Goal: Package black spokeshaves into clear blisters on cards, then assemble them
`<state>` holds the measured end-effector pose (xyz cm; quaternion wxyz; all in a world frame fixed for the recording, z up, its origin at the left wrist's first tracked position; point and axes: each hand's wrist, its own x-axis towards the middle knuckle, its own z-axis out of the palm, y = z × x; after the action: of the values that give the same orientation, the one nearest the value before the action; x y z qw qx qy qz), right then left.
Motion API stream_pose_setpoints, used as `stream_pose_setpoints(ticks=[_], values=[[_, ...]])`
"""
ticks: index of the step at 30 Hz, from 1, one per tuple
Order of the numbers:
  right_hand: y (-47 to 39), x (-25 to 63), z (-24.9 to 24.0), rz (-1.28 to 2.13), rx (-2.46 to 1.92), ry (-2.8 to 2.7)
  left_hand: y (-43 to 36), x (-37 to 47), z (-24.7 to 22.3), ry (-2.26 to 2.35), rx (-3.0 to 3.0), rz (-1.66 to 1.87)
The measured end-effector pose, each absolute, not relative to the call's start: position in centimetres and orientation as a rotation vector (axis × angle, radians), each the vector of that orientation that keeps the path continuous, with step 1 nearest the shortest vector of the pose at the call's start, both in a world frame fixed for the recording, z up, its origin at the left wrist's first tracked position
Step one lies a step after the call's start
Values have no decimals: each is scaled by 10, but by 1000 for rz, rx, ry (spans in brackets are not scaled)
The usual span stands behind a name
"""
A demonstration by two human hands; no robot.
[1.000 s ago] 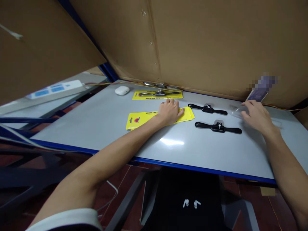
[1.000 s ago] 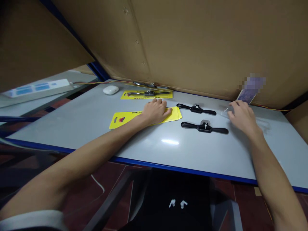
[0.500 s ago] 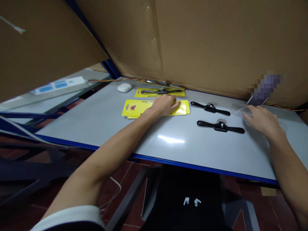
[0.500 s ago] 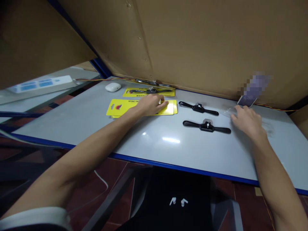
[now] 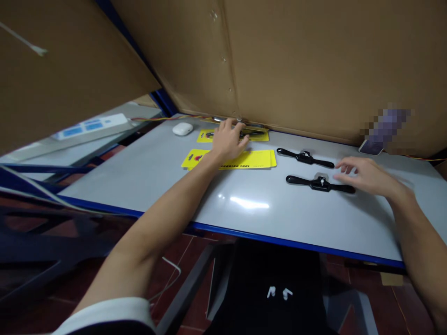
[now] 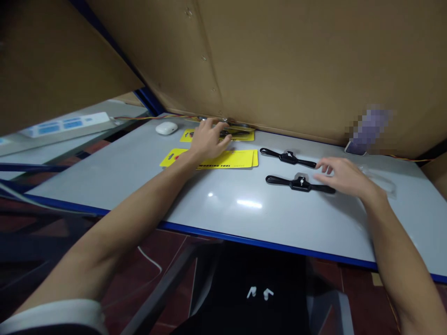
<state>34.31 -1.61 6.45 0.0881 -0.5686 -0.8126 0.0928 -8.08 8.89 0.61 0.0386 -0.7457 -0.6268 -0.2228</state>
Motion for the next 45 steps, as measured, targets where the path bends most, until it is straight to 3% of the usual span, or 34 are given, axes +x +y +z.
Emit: stream_pose_setpoints(ticks=[3,7,16,23,30,37,45], values=[[-18,335,62,548,-1594,-2563,102,-100,-2,-2045,-2202,-789],[-15,332,52,605,-1533,-2568,116,-117,-10,-2191,-2160,-828],[-9,298,8,63,-1402,-2358,127,-125,-7,-2264,-2162,-688],[1,300,-7,-119,-1420,-2213,129,-126,-11,-2189,-2078,-899],[6,300,-8,70,-1457,-2132,126,-125,-5,-2202,-2203,-674],[7,297,-4,4,-1616,-2053,125,-127,-3,-2170,-2321,-464],[11,305,-5,-7,-1599,-2047,131,-134,-6,-2109,-2386,-635]])
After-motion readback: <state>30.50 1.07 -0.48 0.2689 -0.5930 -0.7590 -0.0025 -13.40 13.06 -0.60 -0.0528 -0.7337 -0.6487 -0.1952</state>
